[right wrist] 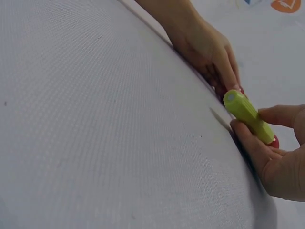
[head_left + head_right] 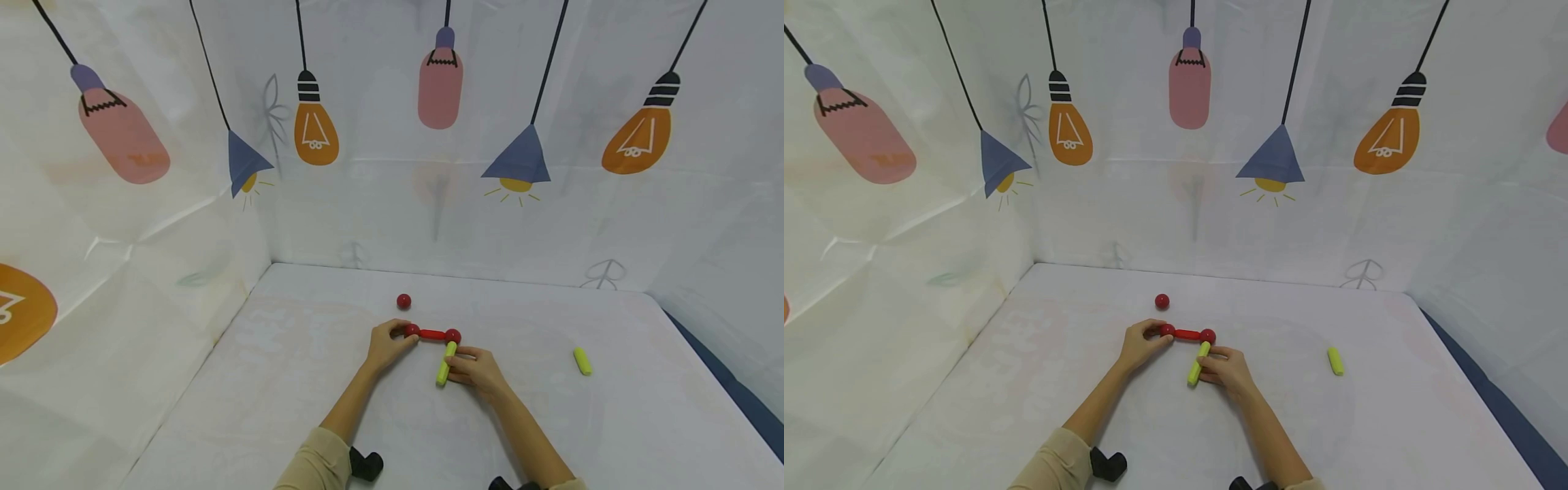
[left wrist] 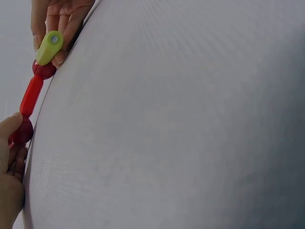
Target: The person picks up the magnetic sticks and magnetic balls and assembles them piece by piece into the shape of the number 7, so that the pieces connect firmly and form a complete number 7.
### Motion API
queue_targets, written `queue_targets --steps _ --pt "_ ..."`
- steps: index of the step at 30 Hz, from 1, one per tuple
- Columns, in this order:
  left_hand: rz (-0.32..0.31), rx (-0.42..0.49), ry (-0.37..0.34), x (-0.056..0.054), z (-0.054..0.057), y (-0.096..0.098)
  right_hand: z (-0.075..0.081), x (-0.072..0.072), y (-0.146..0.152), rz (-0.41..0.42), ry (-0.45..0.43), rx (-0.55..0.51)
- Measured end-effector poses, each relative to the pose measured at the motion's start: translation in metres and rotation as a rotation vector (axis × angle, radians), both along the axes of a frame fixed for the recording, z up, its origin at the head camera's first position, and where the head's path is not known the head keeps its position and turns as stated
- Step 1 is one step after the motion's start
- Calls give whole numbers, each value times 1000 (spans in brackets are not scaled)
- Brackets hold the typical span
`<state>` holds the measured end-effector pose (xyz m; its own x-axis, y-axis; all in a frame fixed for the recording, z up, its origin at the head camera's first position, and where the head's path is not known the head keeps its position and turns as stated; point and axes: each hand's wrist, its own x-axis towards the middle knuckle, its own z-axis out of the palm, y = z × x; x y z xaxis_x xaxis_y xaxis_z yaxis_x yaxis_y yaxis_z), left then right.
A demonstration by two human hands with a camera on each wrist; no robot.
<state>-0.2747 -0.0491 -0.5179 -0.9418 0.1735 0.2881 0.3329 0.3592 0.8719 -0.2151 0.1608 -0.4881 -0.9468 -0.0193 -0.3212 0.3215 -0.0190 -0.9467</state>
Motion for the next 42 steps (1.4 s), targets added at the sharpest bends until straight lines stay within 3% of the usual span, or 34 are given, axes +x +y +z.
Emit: queue_targets --steps 7,14,42 --pt "-1 -7 -4 1 1 0 1 -2 -3 -26 -34 11" --pt "1 -2 7 0 0 0 3 0 -2 2 -16 -16" --pt "14 -22 -2 -2 -4 1 -5 2 -7 -37 20 -23"
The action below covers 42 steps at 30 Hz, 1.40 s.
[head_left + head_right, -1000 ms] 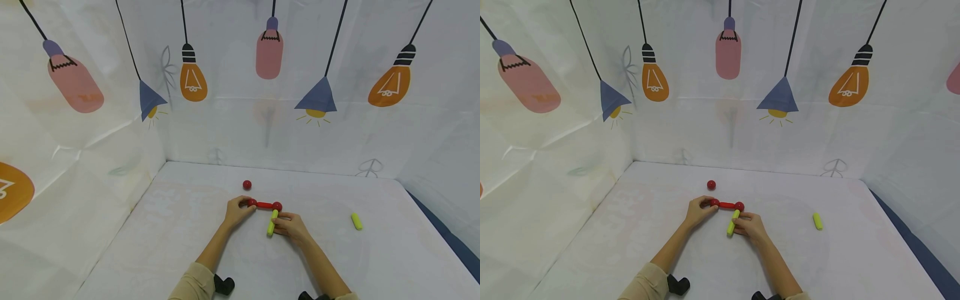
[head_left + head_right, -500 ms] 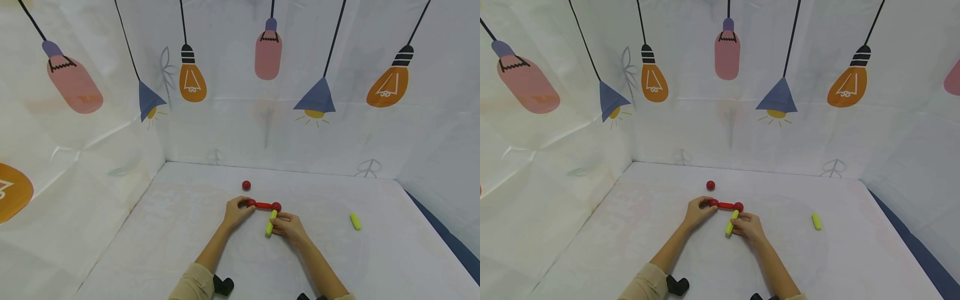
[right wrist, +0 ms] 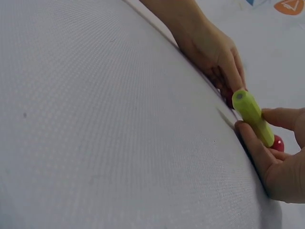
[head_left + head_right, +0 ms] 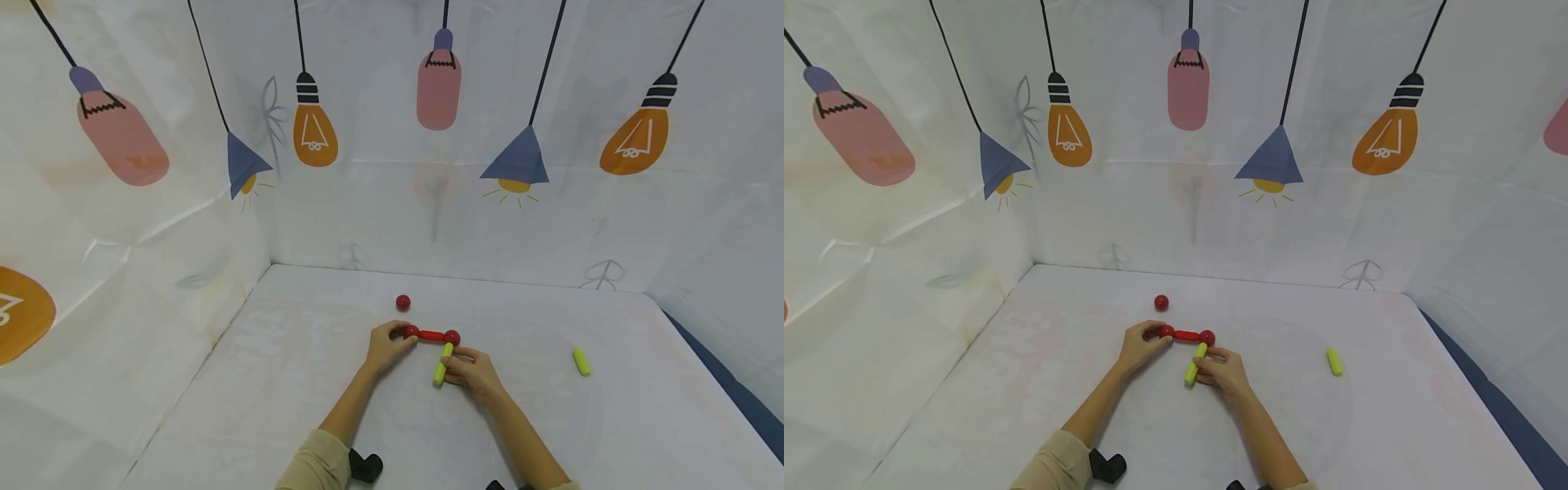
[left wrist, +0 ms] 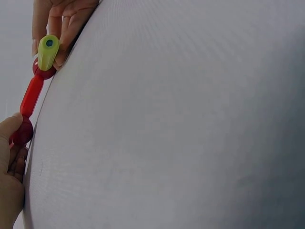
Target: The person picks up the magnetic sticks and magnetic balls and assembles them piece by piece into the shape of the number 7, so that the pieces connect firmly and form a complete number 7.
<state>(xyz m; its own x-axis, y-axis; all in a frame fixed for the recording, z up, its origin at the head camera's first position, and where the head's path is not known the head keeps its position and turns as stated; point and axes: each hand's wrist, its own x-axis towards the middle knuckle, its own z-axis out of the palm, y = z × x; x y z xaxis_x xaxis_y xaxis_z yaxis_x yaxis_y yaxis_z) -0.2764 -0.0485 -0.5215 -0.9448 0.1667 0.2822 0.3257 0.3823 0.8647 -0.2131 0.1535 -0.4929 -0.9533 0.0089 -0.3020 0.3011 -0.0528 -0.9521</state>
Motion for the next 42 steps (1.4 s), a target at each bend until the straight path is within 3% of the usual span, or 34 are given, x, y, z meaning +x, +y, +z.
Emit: queue_targets --steps 33,38,42 --pt "5 23 26 5 1 0 -1 2 0 18 35 -10" --pt "66 72 30 10 3 1 0 1 0 11 24 -16" --pt "142 162 95 16 4 5 0 1 0 7 23 -21"
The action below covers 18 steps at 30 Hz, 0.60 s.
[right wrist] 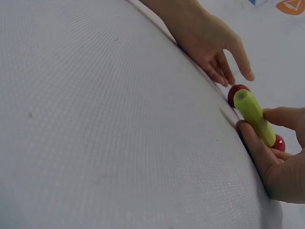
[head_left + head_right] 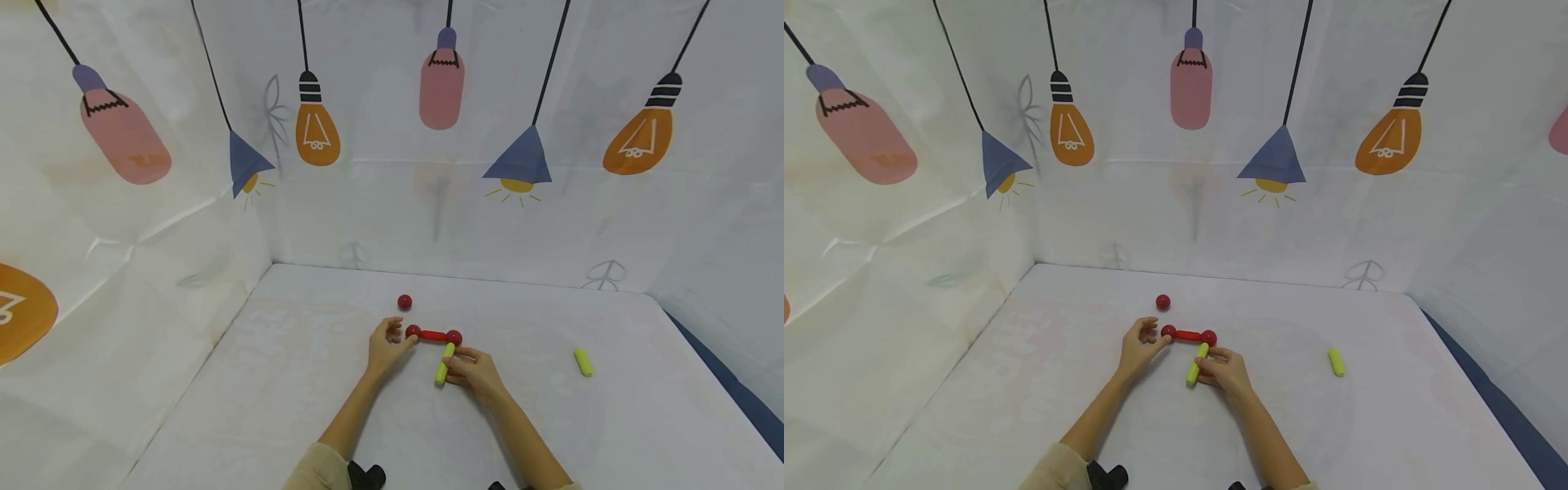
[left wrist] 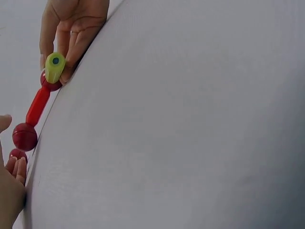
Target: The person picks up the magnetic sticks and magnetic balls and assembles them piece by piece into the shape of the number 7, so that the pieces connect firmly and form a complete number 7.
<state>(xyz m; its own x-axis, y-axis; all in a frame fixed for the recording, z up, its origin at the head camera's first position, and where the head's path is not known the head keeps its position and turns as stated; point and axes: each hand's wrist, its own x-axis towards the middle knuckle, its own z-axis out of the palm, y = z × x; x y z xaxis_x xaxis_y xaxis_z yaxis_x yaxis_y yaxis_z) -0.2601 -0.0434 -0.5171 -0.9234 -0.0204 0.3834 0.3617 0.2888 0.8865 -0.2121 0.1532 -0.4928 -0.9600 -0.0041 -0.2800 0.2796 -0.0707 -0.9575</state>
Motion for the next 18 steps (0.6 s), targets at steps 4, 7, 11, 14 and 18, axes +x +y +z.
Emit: queue_targets --steps 4,7,11,14,18 --pt "67 50 41 9 2 6 1 1 0 -8 -7 7" --pt "25 55 -13 15 5 9 2 2 0 -8 -7 14" --pt "-214 38 -159 23 16 13 2 4 2 27 38 4" --pt "-385 48 -251 28 25 16 2 5 3 42 63 -12" --pt "-448 4 -304 26 23 21 0 4 3 27 47 -8"
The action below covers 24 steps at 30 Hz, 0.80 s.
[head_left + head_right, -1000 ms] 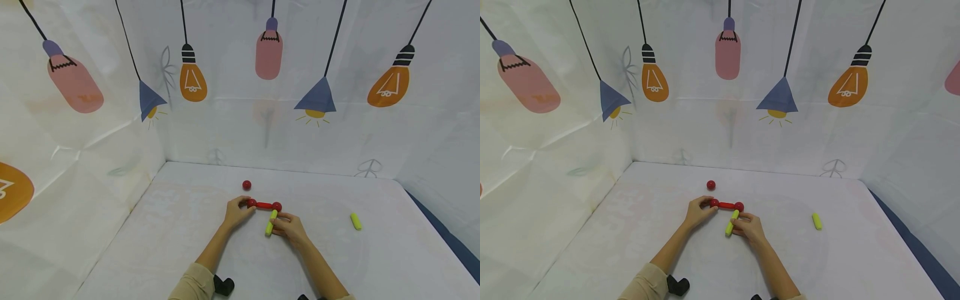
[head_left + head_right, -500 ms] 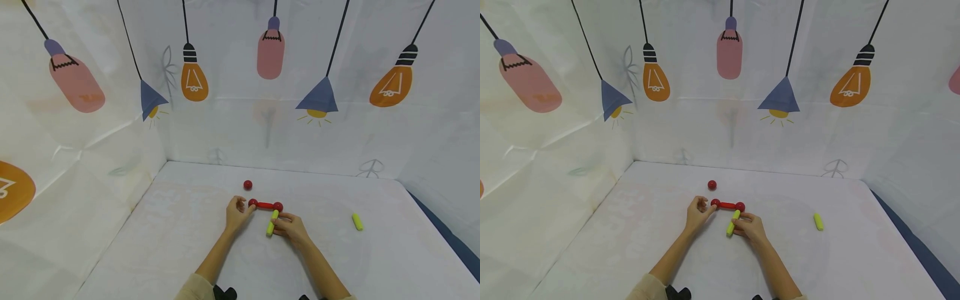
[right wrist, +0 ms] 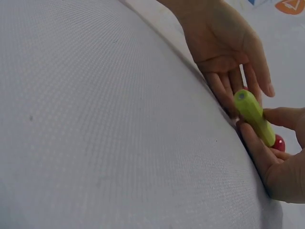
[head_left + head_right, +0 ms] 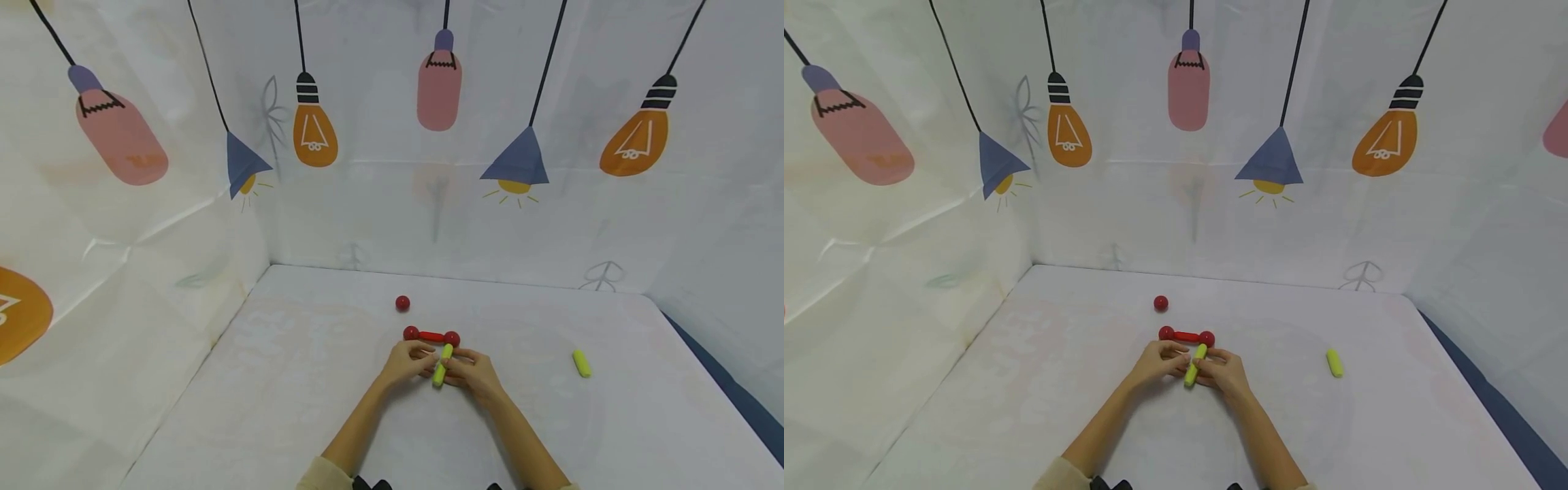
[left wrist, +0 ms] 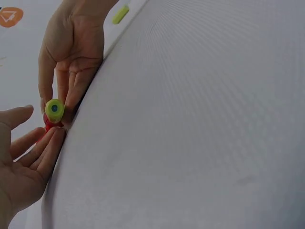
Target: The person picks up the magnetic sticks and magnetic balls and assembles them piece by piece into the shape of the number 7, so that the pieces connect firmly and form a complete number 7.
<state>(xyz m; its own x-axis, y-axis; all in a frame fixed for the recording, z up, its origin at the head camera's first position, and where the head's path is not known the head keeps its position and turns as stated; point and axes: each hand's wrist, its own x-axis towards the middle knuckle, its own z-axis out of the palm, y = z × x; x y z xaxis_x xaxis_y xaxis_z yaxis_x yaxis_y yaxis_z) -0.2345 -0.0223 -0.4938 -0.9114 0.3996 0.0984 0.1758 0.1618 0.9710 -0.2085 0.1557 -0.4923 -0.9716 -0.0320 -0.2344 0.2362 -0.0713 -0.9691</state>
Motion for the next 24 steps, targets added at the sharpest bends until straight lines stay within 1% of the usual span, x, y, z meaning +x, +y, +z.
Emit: queue_targets --steps 3,7,14,21,24 --pt "-4 -55 12 -5 -7 4 0 -1 -1 -4 -13 10" --pt "-7 -64 15 -8 -12 8 2 0 0 -1 -13 1" --pt "-38 -120 -2 -8 -10 8 1 3 3 28 9 -41" --pt "-52 -121 -52 -9 -11 10 3 7 6 51 7 -85" --pt "-46 -130 -74 -9 -11 11 2 8 8 57 15 -91"
